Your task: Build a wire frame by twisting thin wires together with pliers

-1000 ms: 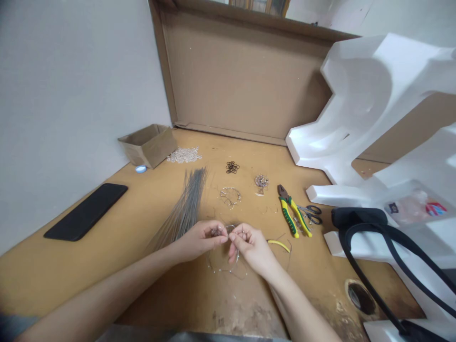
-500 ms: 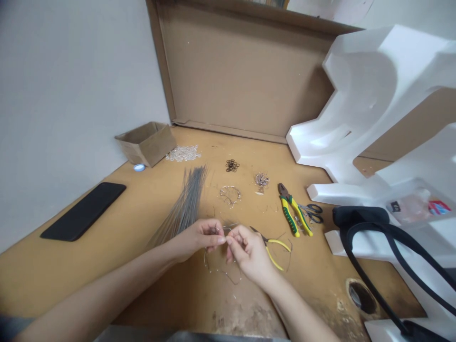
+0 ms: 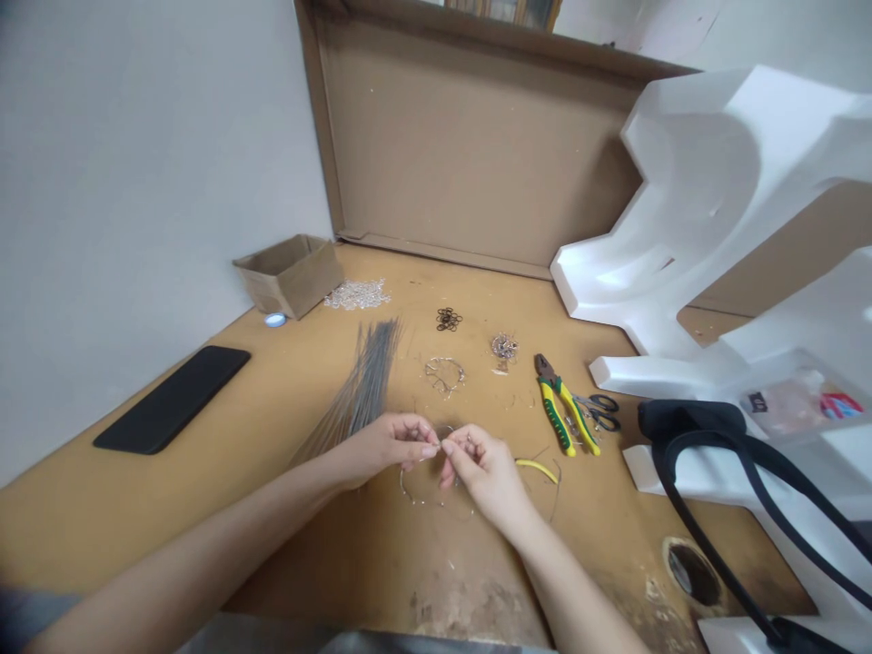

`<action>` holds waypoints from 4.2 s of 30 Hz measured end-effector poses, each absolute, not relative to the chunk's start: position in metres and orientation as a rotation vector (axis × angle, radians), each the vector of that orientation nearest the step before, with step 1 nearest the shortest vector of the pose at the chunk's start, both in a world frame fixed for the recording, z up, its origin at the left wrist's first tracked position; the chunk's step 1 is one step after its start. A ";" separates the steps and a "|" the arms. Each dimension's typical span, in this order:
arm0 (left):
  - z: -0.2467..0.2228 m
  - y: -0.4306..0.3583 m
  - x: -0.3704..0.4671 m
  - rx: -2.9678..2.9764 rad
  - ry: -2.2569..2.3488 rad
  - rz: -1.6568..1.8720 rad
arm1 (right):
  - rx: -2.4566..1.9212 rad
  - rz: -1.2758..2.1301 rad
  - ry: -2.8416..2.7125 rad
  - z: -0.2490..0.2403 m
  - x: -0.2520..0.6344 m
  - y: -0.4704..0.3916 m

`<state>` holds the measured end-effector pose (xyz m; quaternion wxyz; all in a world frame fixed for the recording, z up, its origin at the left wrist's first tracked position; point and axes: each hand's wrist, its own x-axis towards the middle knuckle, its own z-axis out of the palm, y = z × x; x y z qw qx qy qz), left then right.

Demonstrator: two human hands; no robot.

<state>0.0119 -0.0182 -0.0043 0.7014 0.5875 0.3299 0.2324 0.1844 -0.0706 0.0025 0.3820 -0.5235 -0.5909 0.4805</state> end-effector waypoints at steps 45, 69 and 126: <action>-0.009 -0.018 0.012 1.155 0.642 0.500 | -1.384 0.933 -1.795 0.011 0.181 -0.078; -0.003 -0.027 0.016 1.241 0.738 0.577 | -1.411 0.682 -1.986 0.010 0.183 -0.081; -0.004 -0.015 0.012 1.262 0.700 0.559 | -1.439 1.186 -1.595 0.005 0.201 -0.066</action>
